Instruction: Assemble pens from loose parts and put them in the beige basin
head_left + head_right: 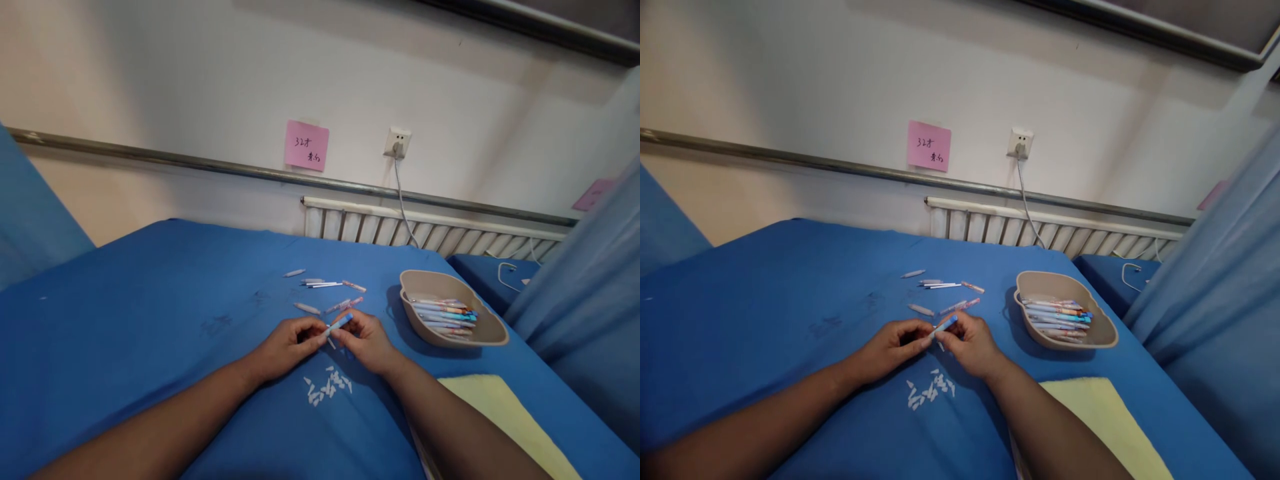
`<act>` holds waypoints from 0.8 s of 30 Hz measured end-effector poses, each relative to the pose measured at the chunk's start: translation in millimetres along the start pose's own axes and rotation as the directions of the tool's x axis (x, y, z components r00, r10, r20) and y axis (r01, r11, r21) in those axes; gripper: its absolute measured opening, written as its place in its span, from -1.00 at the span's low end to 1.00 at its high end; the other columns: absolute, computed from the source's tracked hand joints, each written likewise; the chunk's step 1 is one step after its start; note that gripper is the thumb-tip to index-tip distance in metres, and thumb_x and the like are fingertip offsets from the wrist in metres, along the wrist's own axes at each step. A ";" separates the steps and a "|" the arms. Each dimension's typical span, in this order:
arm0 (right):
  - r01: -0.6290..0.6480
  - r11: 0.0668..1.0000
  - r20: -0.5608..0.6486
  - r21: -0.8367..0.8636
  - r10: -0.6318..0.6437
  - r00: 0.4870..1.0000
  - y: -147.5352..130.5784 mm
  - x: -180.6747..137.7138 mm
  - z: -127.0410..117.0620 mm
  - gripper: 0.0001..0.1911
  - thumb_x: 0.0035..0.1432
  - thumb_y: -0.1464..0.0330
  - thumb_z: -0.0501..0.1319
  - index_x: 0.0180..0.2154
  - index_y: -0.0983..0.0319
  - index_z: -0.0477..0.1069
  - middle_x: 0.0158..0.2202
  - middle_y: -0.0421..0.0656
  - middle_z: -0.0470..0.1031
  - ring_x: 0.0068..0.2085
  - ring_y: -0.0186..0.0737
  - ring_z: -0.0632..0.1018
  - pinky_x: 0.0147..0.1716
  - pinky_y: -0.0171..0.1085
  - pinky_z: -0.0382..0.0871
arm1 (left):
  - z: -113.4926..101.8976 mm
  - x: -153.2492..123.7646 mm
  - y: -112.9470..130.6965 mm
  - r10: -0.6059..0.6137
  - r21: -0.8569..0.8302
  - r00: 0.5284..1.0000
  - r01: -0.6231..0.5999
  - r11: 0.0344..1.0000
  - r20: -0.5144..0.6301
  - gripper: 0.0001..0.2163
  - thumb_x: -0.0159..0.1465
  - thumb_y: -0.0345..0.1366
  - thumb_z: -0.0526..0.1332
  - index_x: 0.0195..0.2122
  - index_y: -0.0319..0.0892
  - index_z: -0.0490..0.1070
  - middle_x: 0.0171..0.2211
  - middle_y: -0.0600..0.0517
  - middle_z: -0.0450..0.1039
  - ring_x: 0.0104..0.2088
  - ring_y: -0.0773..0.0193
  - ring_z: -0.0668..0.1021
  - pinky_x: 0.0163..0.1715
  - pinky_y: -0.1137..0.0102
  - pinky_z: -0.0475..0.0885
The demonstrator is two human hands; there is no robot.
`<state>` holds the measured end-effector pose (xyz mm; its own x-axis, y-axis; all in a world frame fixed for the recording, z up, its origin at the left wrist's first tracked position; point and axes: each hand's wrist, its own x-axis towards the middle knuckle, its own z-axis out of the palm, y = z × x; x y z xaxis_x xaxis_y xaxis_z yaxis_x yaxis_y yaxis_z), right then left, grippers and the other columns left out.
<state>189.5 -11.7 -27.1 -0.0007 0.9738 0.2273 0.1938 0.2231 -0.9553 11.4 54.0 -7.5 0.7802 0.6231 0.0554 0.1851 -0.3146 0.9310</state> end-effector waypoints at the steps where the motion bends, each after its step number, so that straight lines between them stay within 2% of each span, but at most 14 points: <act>1: 0.002 1.000 0.007 -0.009 -0.002 1.000 -0.2 -0.3 0.1 -0.79 0.04 0.22 0.22 -0.39 0.24 0.36 -0.59 -0.29 0.34 -0.54 -0.40 0.36 -0.50 -0.39 0.25 | 0.5 -0.4 0.0 -0.002 -0.005 1.000 0.002 1.000 0.004 -0.78 0.17 -0.15 0.18 -0.29 -0.18 0.48 -0.49 0.10 0.33 -0.44 0.33 0.35 -0.42 0.49 0.26; 5: -0.001 1.000 0.014 -0.013 0.001 1.000 0.4 1.4 -5.6 -0.76 0.02 0.19 0.23 -0.39 0.23 0.33 -0.58 -0.30 0.33 -0.53 -0.40 0.36 -0.51 -0.40 0.24 | 0.8 0.8 -1.8 -0.020 -0.038 0.999 0.019 0.999 -0.026 -0.78 0.15 -0.13 0.19 -0.36 -0.20 0.45 -0.50 0.10 0.34 -0.46 0.35 0.36 -0.43 0.48 0.26; 9: -0.086 0.992 -0.055 -0.089 0.082 0.995 4.3 5.9 -23.4 -0.70 0.10 0.14 0.13 -0.47 0.23 0.28 -0.62 -0.31 0.31 -0.62 -0.43 0.31 -0.59 -0.41 0.18 | -3.6 6.2 -6.8 -0.085 -0.151 0.985 0.062 0.987 -0.152 -0.75 0.11 -0.11 0.22 -0.36 -0.22 0.40 -0.49 0.08 0.38 -0.50 0.37 0.38 -0.50 0.49 0.25; 11: -0.158 0.971 -0.013 -0.181 0.158 0.987 5.8 5.6 -32.4 -0.68 0.09 0.13 0.14 -0.52 0.24 0.25 -0.66 -0.33 0.28 -0.65 -0.45 0.26 -0.63 -0.43 0.12 | -6.4 8.9 -9.1 -0.133 -0.218 0.968 0.085 0.972 -0.213 -0.72 0.11 -0.10 0.23 -0.32 -0.23 0.37 -0.44 0.03 0.44 -0.49 0.35 0.43 -0.52 0.48 0.26; 13: -0.182 0.936 0.090 -0.302 0.218 0.972 5.9 2.8 -37.9 -0.69 0.02 0.14 0.21 -0.53 0.24 0.27 -0.66 -0.33 0.28 -0.63 -0.45 0.25 -0.63 -0.44 0.09 | -8.2 10.5 -10.5 -0.171 -0.277 0.955 0.101 0.956 -0.242 -0.70 0.09 -0.10 0.25 -0.29 -0.23 0.33 -0.38 -0.01 0.47 -0.44 0.32 0.47 -0.53 0.49 0.27; 15: -0.130 0.889 0.173 -0.438 0.226 0.959 4.6 -1.7 -39.3 -0.69 -0.07 0.14 0.29 -0.50 0.24 0.32 -0.63 -0.33 0.30 -0.60 -0.44 0.27 -0.62 -0.44 0.07 | -8.7 11.2 -11.2 -0.187 -0.318 0.950 0.102 0.943 -0.249 -0.68 0.07 -0.11 0.28 -0.28 -0.22 0.31 -0.37 -0.03 0.48 -0.41 0.29 0.50 -0.55 0.50 0.28; 18: -0.012 0.800 0.217 -0.600 0.177 0.960 1.2 -7.5 -36.2 -0.71 -0.14 0.18 0.35 -0.43 0.21 0.37 -0.60 -0.33 0.34 -0.58 -0.43 0.29 -0.61 -0.43 0.01 | -7.9 11.1 -12.3 -0.188 -0.342 0.947 0.091 0.935 -0.260 -0.66 0.04 -0.14 0.31 -0.25 -0.22 0.29 -0.40 -0.02 0.49 -0.43 0.29 0.51 -0.59 0.51 0.26; 21: 0.043 0.752 0.238 -0.657 0.152 0.959 -1.0 -9.8 -32.6 -0.80 -0.09 0.26 0.32 -0.41 0.20 0.38 -0.59 -0.32 0.37 -0.58 -0.43 0.30 -0.61 -0.41 -0.02 | -7.4 10.7 -13.2 -0.178 -0.335 0.946 0.080 0.939 -0.271 -0.63 0.03 -0.16 0.31 -0.20 -0.21 0.30 -0.41 -0.01 0.50 -0.45 0.30 0.51 -0.63 0.53 0.23; 24: 0.061 0.746 0.255 -0.663 0.149 0.955 -1.8 -9.6 -31.1 -0.83 -0.05 0.28 0.30 -0.41 0.21 0.38 -0.58 -0.30 0.39 -0.58 -0.42 0.31 -0.59 -0.40 -0.02 | -8.0 10.2 -12.5 -0.171 -0.317 0.945 0.078 0.945 -0.277 -0.64 0.03 -0.17 0.31 -0.19 -0.21 0.33 -0.38 -0.02 0.50 -0.44 0.31 0.50 -0.61 0.53 0.23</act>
<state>219.7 -22.8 -21.7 -0.2221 0.9747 0.0265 0.7952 0.1968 -0.5735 12.3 70.0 -15.7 0.5403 0.8414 -0.0066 0.0460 -0.0217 0.9987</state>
